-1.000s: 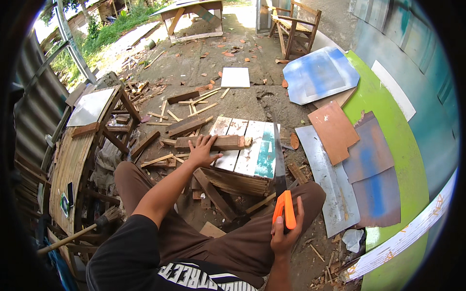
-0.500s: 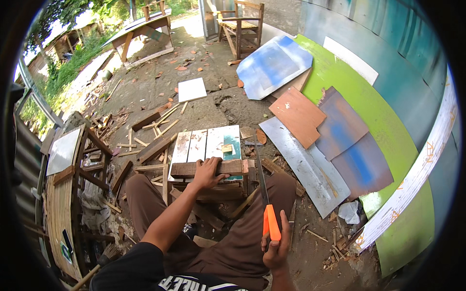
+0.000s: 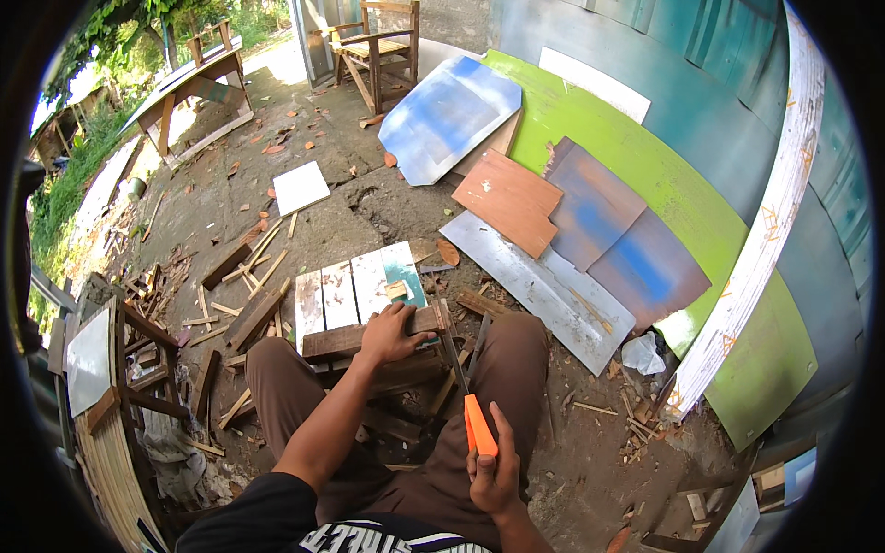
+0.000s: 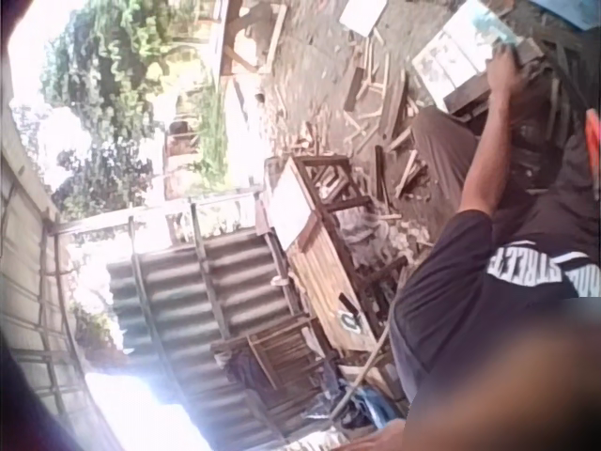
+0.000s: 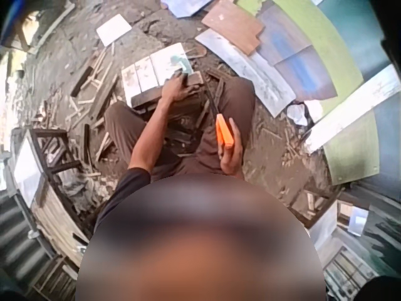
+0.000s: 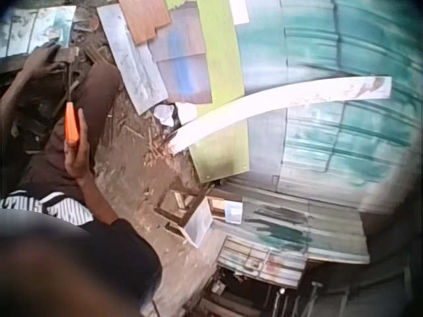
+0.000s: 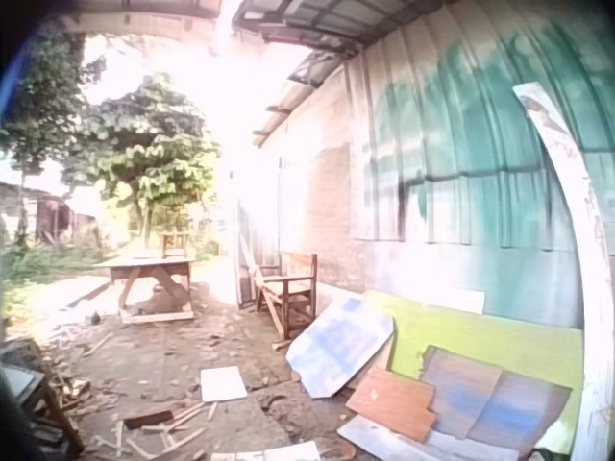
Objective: The person sits on the ground and uses a hand saw to cut a small wooden block. They repeatedly saw the block, pause to inspect the cut, and then continue sawing until the piece is separated.
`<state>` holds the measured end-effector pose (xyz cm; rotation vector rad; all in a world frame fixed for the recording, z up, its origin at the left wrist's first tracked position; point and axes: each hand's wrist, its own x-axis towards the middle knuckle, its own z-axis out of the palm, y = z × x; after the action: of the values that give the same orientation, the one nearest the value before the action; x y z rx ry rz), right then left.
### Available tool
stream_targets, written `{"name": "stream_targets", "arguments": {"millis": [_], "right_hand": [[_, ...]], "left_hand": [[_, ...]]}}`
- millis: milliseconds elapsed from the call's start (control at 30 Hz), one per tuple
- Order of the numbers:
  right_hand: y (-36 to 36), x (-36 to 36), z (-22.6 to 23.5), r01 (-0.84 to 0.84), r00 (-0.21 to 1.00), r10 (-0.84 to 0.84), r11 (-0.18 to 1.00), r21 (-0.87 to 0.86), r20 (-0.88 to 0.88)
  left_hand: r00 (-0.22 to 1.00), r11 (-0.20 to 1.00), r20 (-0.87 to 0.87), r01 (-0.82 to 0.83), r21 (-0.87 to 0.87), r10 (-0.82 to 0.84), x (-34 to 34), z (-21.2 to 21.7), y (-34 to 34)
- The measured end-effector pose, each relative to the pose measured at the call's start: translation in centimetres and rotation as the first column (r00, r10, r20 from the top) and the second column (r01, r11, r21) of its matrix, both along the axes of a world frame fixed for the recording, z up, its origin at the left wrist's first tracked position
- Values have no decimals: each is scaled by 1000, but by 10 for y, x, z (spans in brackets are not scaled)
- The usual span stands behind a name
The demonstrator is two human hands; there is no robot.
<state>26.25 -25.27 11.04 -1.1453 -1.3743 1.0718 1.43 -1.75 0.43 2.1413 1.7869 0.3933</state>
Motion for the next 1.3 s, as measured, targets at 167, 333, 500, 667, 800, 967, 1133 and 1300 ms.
{"name": "stream_targets", "arguments": {"millis": [167, 333, 500, 667, 800, 967, 1133, 1300], "right_hand": [[3, -9, 4, 5, 997, -3, 1000, -18, 71], [11, -8, 7, -12, 996, 17, 998, -61, 84], [19, -9, 11, -69, 996, 74, 993, -99, 45], [25, -7, 13, -65, 995, 74, 988, -139, 63], [18, 2, 27, -86, 995, 95, 981, -173, 44], [12, 13, 49, -84, 995, 94, 966, -244, 28], [13, 8, 50, 3, 1000, -7, 985, -172, -24], [38, 7, 45, -69, 998, 69, 963, -260, -10]], "left_hand": [[999, 997, 8, 39, -64, -38, -3, 8, 3], [998, 996, 14, 58, -69, -57, -3, 8, 7], [999, 999, 18, 44, -31, -43, -5, 7, 7], [998, 997, 32, 55, -61, -53, 2, 7, 11], [998, 997, 43, 58, -57, -55, 6, 4, 14], [996, 997, 66, 58, -42, -55, 5, 0, 15], [996, 994, 68, 70, -82, -64, 4, 5, 18], [995, 997, 70, 72, -41, -69, 5, 5, 15]]}}
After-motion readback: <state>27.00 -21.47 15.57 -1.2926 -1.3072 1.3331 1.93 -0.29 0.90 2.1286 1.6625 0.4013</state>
